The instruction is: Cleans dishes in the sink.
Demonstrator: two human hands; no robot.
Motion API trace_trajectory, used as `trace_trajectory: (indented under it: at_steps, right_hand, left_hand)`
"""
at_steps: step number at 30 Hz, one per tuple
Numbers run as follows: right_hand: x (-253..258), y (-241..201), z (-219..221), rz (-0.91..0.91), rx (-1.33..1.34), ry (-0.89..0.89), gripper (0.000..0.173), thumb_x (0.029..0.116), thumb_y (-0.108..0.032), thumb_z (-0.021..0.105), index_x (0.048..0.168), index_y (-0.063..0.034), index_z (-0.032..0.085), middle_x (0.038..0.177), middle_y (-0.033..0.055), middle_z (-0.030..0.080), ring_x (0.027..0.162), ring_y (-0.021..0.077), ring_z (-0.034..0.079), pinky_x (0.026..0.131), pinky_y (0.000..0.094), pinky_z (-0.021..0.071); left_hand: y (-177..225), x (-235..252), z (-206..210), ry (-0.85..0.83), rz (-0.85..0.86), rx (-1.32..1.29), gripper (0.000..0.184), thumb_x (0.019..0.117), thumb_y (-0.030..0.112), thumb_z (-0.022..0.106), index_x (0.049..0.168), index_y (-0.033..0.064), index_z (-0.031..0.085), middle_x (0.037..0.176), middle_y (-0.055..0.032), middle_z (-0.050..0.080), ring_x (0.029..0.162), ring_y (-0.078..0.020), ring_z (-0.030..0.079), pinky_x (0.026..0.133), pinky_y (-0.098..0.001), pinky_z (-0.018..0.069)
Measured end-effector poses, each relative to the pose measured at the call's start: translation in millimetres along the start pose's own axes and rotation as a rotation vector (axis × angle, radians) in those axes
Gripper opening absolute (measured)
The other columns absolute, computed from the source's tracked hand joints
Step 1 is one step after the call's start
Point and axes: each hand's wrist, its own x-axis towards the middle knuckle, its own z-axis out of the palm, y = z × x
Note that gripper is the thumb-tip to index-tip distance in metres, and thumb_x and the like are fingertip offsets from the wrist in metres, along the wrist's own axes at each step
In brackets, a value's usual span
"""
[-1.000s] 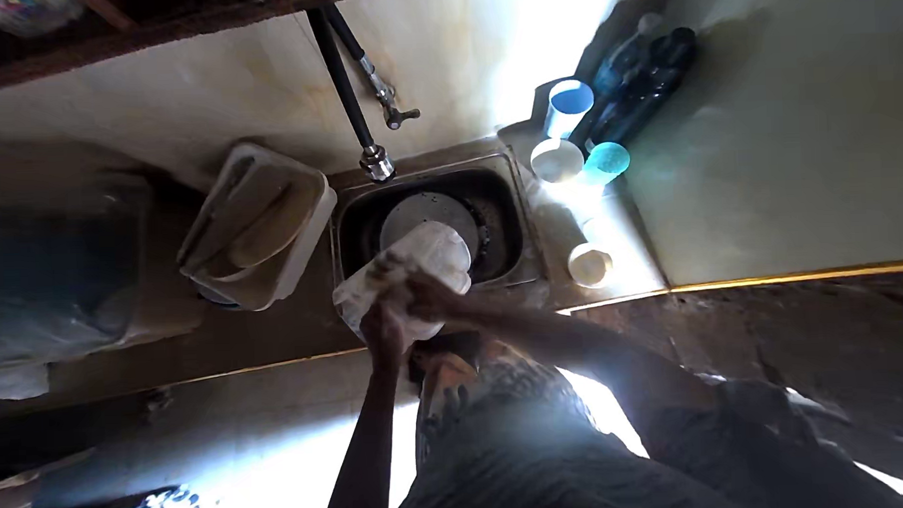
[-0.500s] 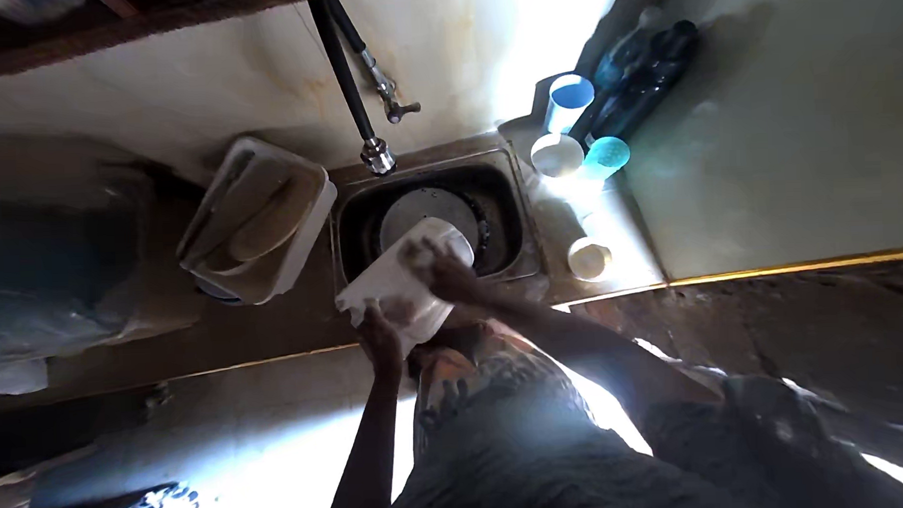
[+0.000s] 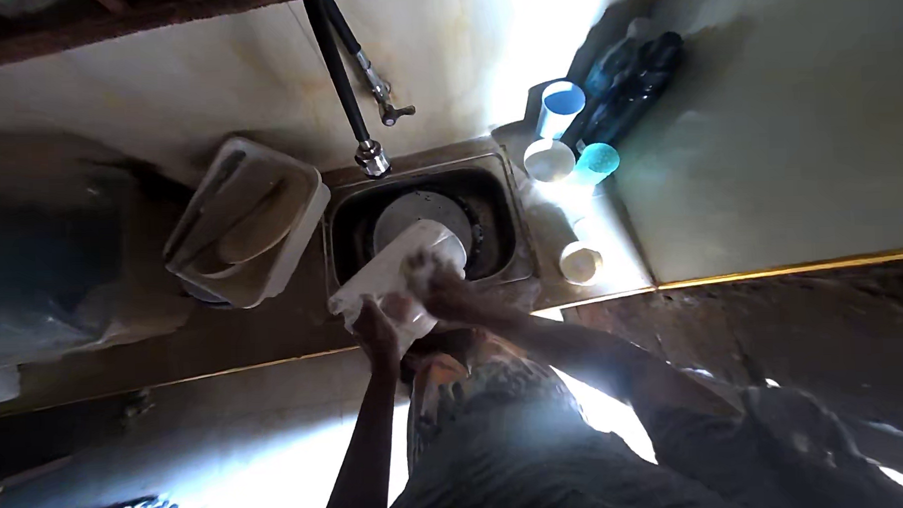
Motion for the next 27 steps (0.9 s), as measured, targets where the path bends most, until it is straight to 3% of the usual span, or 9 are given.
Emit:
trace_trajectory:
  at_steps: [2, 4, 9, 13, 16, 18, 23, 25, 27]
  right_hand:
    - [-18, -31, -1, -0.091, 0.044, -0.180, 0.058, 0.1089, -0.024, 0.044, 0.163, -0.0090, 0.028, 0.170, 0.0174, 0.021, 0.159, 0.0355, 0.012, 0.125, 0.0658, 0.0072]
    - [-5, -19, -5, -0.046, 0.078, -0.135, 0.057, 0.1091, -0.023, 0.044, 0.163, -0.0115, 0.029, 0.172, 0.0125, 0.018, 0.160, 0.0348, 0.006, 0.124, 0.0678, 0.0024]
    - [56, 61, -40, 0.332, 0.155, 0.031, 0.049, 0.1101, -0.030, 0.043, 0.154, -0.0073, 0.044, 0.147, 0.0223, 0.055, 0.136, 0.0408, 0.053, 0.109, 0.0623, 0.0422]
    - [72, 81, -48, 0.502, 0.315, 0.041, 0.047, 0.1124, -0.027, 0.037, 0.152, -0.0026, 0.044, 0.145, 0.0284, 0.054, 0.135, 0.0449, 0.052, 0.111, 0.0615, 0.0410]
    - [78, 81, -47, 0.513, 0.320, 0.079, 0.047, 0.1132, -0.027, 0.034, 0.150, 0.0003, 0.046, 0.144, 0.0291, 0.055, 0.134, 0.0448, 0.053, 0.111, 0.0609, 0.0413]
    - [74, 70, -52, 0.451, 0.219, 0.107, 0.041, 0.1102, -0.021, 0.042, 0.145, -0.0017, 0.052, 0.137, 0.0268, 0.061, 0.129, 0.0437, 0.058, 0.107, 0.0615, 0.0451]
    - [40, 31, -51, 0.238, 0.023, -0.082, 0.046, 0.1045, -0.015, 0.049, 0.146, 0.0041, 0.050, 0.149, 0.0278, 0.049, 0.142, 0.0444, 0.044, 0.113, 0.0625, 0.0365]
    - [11, 2, -43, 0.123, 0.068, -0.138, 0.038, 0.1038, -0.018, 0.055, 0.129, 0.0094, 0.061, 0.131, 0.0300, 0.062, 0.126, 0.0443, 0.058, 0.108, 0.0586, 0.0427]
    - [-16, -24, -35, -0.011, 0.114, -0.183, 0.039, 0.1038, -0.017, 0.056, 0.131, 0.0092, 0.061, 0.132, 0.0277, 0.063, 0.129, 0.0391, 0.058, 0.117, 0.0516, 0.0360]
  left_hand:
    - [-5, 0, -2, -0.014, -0.021, -0.156, 0.035, 0.1087, 0.011, 0.041, 0.121, -0.0154, 0.060, 0.110, -0.0277, 0.064, 0.103, -0.0286, 0.062, 0.095, -0.0399, 0.0497]
    - [0, -4, -7, 0.007, -0.073, -0.171, 0.040, 0.1106, 0.015, 0.040, 0.122, -0.0173, 0.060, 0.113, -0.0331, 0.064, 0.107, -0.0357, 0.063, 0.099, -0.0476, 0.0478]
    - [-1, -8, -10, 0.081, -0.044, -0.281, 0.040, 0.1096, 0.019, 0.044, 0.101, -0.0129, 0.066, 0.083, -0.0180, 0.065, 0.077, -0.0182, 0.062, 0.077, -0.0369, 0.0531]
    - [-1, 3, -39, -0.253, -0.044, -0.471, 0.036, 0.1055, 0.013, 0.041, 0.129, -0.0096, 0.057, 0.123, -0.0189, 0.063, 0.108, -0.0143, 0.062, 0.095, -0.0316, 0.0513]
    - [-3, -8, -33, -0.315, -0.172, -0.388, 0.040, 0.1096, 0.016, 0.044, 0.136, -0.0129, 0.050, 0.135, -0.0291, 0.056, 0.122, -0.0268, 0.057, 0.105, -0.0392, 0.0451]
    - [-12, -9, -14, -0.225, -0.142, -0.476, 0.037, 0.1088, 0.015, 0.043, 0.132, -0.0097, 0.057, 0.130, -0.0254, 0.061, 0.118, -0.0240, 0.061, 0.102, -0.0380, 0.0495]
    - [8, -5, -13, -0.127, 0.029, -0.145, 0.032, 0.1073, 0.011, 0.047, 0.107, -0.0130, 0.068, 0.097, -0.0255, 0.068, 0.093, -0.0287, 0.065, 0.090, -0.0440, 0.0501]
    - [16, 0, -12, -0.154, 0.051, 0.016, 0.034, 0.1083, 0.009, 0.043, 0.109, -0.0152, 0.067, 0.101, -0.0324, 0.068, 0.102, -0.0406, 0.066, 0.096, -0.0519, 0.0478]
    - [18, 0, -10, -0.157, 0.010, 0.036, 0.037, 0.1098, 0.009, 0.039, 0.112, -0.0181, 0.064, 0.108, -0.0357, 0.066, 0.110, -0.0446, 0.063, 0.101, -0.0534, 0.0446]
